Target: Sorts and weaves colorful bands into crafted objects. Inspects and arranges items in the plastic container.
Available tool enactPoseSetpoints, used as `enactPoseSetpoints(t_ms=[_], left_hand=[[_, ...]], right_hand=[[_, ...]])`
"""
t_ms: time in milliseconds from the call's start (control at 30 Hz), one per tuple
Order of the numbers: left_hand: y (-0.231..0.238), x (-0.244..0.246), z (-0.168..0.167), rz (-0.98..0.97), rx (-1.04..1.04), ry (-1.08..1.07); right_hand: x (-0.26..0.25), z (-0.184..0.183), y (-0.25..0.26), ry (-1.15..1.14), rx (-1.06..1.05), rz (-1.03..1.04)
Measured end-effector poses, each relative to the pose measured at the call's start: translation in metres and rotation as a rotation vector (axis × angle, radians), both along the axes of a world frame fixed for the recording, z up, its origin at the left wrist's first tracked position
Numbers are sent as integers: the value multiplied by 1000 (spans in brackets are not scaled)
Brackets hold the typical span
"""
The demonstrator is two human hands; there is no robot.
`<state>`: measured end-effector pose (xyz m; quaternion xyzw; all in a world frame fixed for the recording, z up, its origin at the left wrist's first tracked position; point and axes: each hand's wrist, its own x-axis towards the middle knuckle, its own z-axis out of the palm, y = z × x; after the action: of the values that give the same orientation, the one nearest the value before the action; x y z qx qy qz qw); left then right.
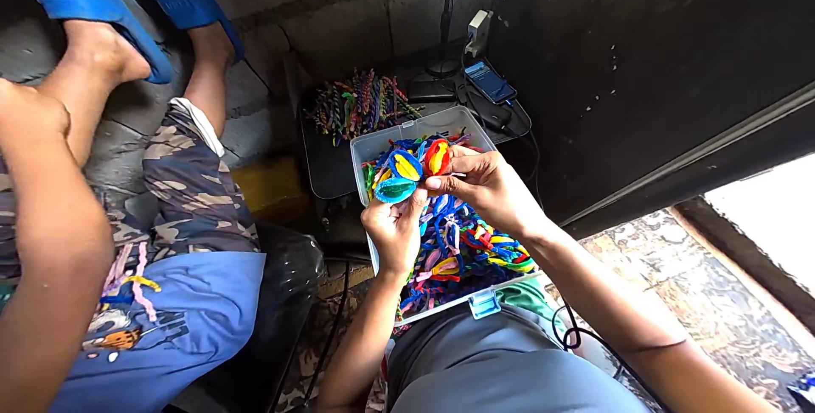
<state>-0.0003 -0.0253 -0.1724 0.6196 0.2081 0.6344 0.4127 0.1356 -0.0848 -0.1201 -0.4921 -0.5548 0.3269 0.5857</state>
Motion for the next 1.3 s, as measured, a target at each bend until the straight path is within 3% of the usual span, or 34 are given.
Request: enactPoseSetpoints(t_ms=[133, 267, 500, 867, 1300], left_hand=[[0, -1, 0, 60, 22, 19], [-1, -2, 1, 49, 12, 32], [-5, 0, -2, 11, 18, 0], [-6, 0, -1, -93, 4, -38], [-5, -1, 1, -130, -15, 9]], right_hand=[[-8, 3, -10, -251, 123, -168], [-14, 9, -23, -284, 275, -295], [-18, 2, -12, -229, 162, -253], [-11, -1, -10, -206, 237, -219], [12, -6, 6, 67, 120, 36]])
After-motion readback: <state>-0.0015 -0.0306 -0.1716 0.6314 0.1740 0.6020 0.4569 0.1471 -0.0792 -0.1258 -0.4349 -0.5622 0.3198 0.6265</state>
